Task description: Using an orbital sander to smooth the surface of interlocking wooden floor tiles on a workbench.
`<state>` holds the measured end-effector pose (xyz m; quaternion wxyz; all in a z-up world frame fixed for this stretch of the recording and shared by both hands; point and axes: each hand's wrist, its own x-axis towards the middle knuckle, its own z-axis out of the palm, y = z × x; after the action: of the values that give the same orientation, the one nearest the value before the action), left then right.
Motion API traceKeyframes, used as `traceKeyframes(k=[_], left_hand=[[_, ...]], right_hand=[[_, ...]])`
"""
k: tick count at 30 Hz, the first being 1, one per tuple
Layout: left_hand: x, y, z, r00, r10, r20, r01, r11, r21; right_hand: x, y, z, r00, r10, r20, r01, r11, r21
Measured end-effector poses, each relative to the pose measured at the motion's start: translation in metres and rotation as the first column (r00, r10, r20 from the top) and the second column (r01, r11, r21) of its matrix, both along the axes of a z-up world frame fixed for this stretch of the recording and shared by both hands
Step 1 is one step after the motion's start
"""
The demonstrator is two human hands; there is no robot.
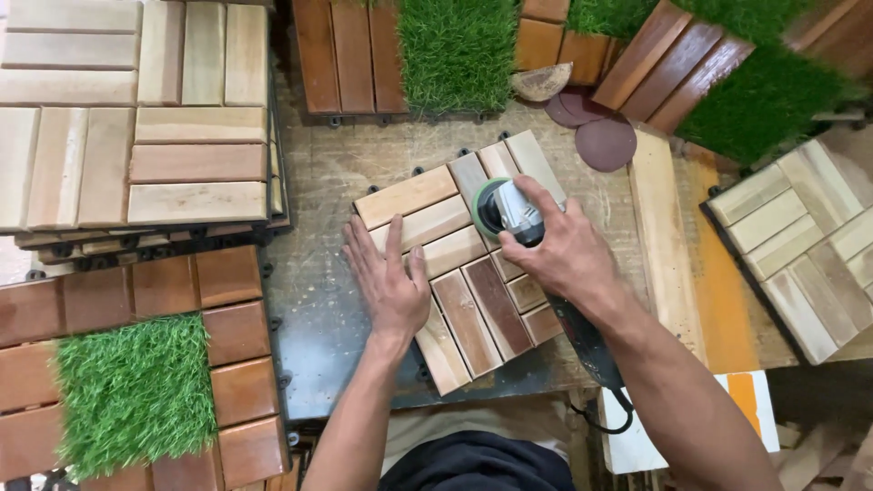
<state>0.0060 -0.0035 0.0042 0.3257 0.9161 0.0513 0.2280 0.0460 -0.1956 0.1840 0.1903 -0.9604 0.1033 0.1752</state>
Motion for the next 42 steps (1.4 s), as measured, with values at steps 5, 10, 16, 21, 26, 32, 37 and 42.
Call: traceKeyframes(k=[5,10,16,21,26,32,37,42], left_hand=[[0.002,-0.001,0.003,1.000,0.009,0.004,-0.009,1.000,-0.012],[0.000,-0.001,0.002,1.000,0.008,0.004,-0.008,1.000,-0.017],[0.001,-0.002,0.004,1.000,0.024,0.004,-0.024,1.000,0.009],[0.002,-0.002,0.000,0.999,0.040,0.030,-0.040,0.999,-0.023],[0.001,-0.002,-0.004,0.998,0.051,0.022,-0.051,0.999,-0.002],[0.000,0.000,0.002,1.000,0.024,0.004,-0.024,1.000,0.012],[0.001,-0.001,0.005,1.000,0.012,-0.013,-0.012,1.000,0.019],[-0.001,-0.002,0.003,1.000,0.004,0.007,-0.004,1.000,0.028]], right_hand=[[0.020,-0.022,-0.008,0.999,-0.029,0.044,0.030,0.999,-0.022],[0.049,-0.057,-0.018,0.987,-0.080,0.138,0.092,0.992,-0.081],[0.051,-0.024,-0.004,0.988,-0.095,0.119,0.097,0.995,-0.011],[0.049,0.020,0.006,0.999,0.013,0.042,-0.014,1.000,0.022],[0.054,0.051,-0.012,0.991,0.124,0.046,-0.126,0.992,0.032],[0.056,0.047,-0.012,0.989,0.142,0.045,-0.144,0.989,0.040],[0.067,0.003,-0.005,0.998,0.037,0.043,-0.038,0.999,0.017],[0.091,-0.059,-0.020,0.989,-0.088,0.120,0.096,0.994,-0.058]])
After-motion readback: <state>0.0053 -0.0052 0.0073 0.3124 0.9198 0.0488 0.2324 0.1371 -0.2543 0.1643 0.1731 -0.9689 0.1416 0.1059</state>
